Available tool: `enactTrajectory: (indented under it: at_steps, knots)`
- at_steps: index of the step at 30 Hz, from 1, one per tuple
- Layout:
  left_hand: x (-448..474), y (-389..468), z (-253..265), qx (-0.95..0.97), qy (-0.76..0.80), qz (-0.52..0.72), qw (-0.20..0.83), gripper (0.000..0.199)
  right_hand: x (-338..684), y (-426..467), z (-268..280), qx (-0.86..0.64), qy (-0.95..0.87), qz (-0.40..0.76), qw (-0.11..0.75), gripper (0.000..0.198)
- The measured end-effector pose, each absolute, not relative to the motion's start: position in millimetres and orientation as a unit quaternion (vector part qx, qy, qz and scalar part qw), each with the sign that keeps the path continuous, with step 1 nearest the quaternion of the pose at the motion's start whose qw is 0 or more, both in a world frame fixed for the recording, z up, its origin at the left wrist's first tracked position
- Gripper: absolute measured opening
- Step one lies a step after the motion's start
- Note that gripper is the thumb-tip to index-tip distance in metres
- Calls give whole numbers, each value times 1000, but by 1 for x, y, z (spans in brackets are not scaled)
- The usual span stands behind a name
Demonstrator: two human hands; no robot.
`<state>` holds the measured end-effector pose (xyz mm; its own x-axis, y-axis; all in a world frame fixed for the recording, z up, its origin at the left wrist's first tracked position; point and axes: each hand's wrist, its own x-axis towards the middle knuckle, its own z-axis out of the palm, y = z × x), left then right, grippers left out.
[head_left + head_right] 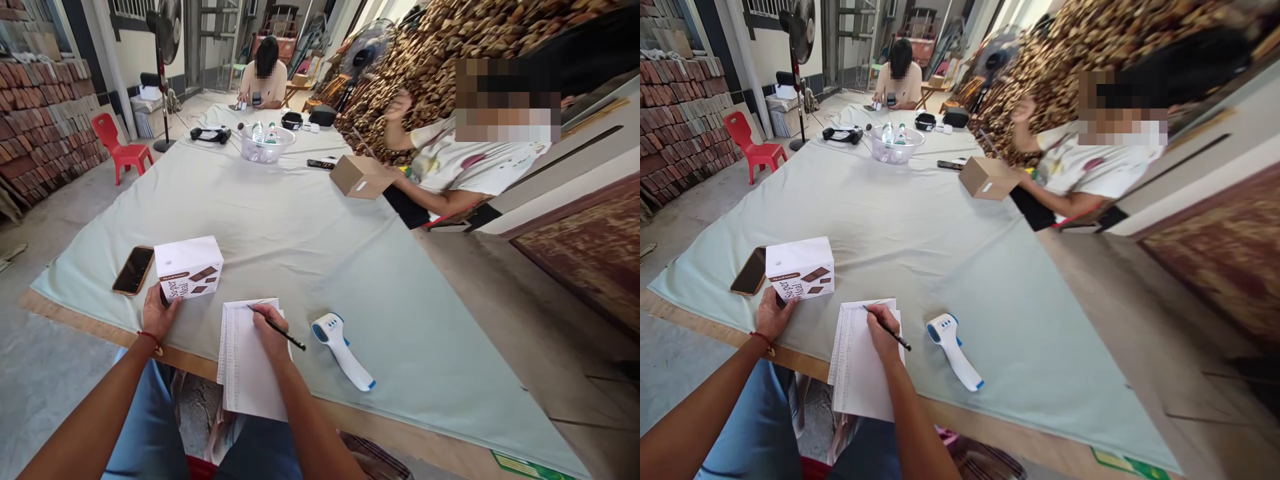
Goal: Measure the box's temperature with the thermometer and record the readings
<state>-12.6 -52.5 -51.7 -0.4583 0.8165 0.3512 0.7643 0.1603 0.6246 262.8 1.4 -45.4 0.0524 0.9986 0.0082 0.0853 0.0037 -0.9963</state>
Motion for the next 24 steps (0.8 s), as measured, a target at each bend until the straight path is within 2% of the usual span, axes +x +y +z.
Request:
enactTrajectory:
  at_steps: [24]
  knots:
    - [-10,-54,-52,526,760,382,17,40,257,-3,-68,-555,-573,391,460,25]
